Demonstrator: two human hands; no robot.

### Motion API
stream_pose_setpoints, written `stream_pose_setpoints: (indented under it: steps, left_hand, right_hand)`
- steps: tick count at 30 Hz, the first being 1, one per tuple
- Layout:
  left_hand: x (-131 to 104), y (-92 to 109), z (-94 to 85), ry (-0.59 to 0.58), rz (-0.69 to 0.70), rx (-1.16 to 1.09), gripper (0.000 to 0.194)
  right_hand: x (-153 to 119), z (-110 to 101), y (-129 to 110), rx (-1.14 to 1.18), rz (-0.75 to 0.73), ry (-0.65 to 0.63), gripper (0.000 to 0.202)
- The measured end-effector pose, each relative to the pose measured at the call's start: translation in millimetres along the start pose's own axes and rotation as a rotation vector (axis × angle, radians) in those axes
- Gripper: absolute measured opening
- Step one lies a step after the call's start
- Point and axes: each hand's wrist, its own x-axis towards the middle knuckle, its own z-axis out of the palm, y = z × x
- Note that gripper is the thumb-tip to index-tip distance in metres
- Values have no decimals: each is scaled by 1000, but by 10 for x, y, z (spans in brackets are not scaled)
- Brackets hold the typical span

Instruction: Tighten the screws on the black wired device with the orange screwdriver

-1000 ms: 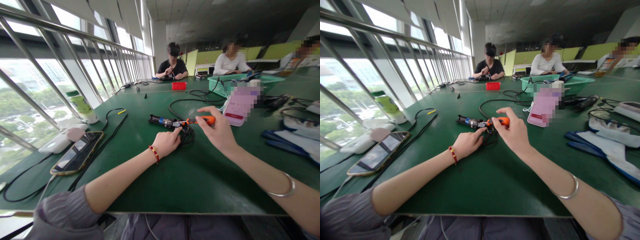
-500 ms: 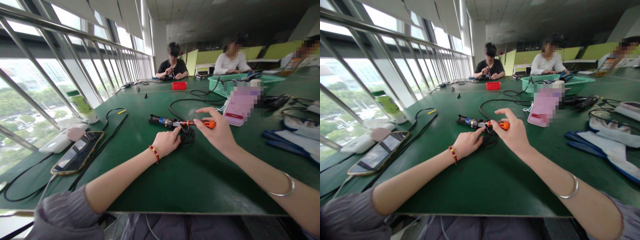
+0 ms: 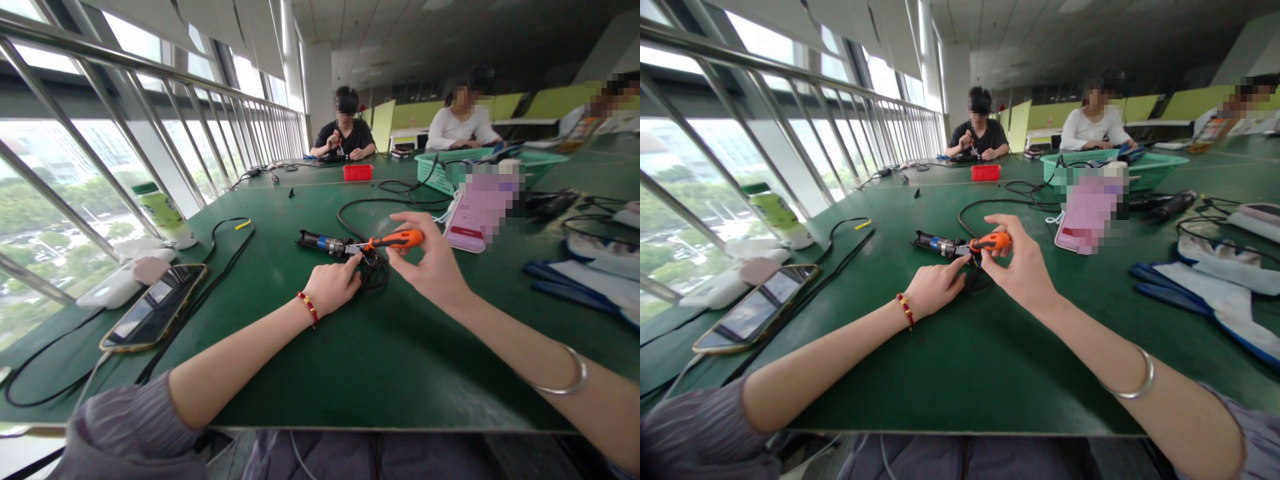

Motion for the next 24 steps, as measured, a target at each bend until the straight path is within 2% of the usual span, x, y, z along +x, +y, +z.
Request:
stream_pose_setpoints:
  steps: [3,6,8,11,14,19,21,24]
  left_hand:
    - [3,-4,5,5,4,3,47]
    - [5,-10,7,10,11,5,48]
    - [4,-11,2,4,11,8,48]
    - [2,-11,-7,-5,18,11,49]
    - [0,-14,-8,-7,27,11,49]
    - [-6,-15,-11,-4,29,16,47]
    - [-9,-14,-15,-10,34,14,47]
    - [-12,-18,-14,-15,38,14,47]
  right_hand:
    - [1,3,19,-5,30,-36,41]
    - [-11,6,23,-28,107,-82,28]
    - [-20,17,21,-17,94,-71,24]
    - [-30,39,30,28,14,-19,33]
    - [-39,44,45,68,38,-43,45]
    - [-47,26,25,47,166,-105,21]
    - [-47,32,17,59,133,-73,19]
    - [-53,57,29,64,41,4,32]
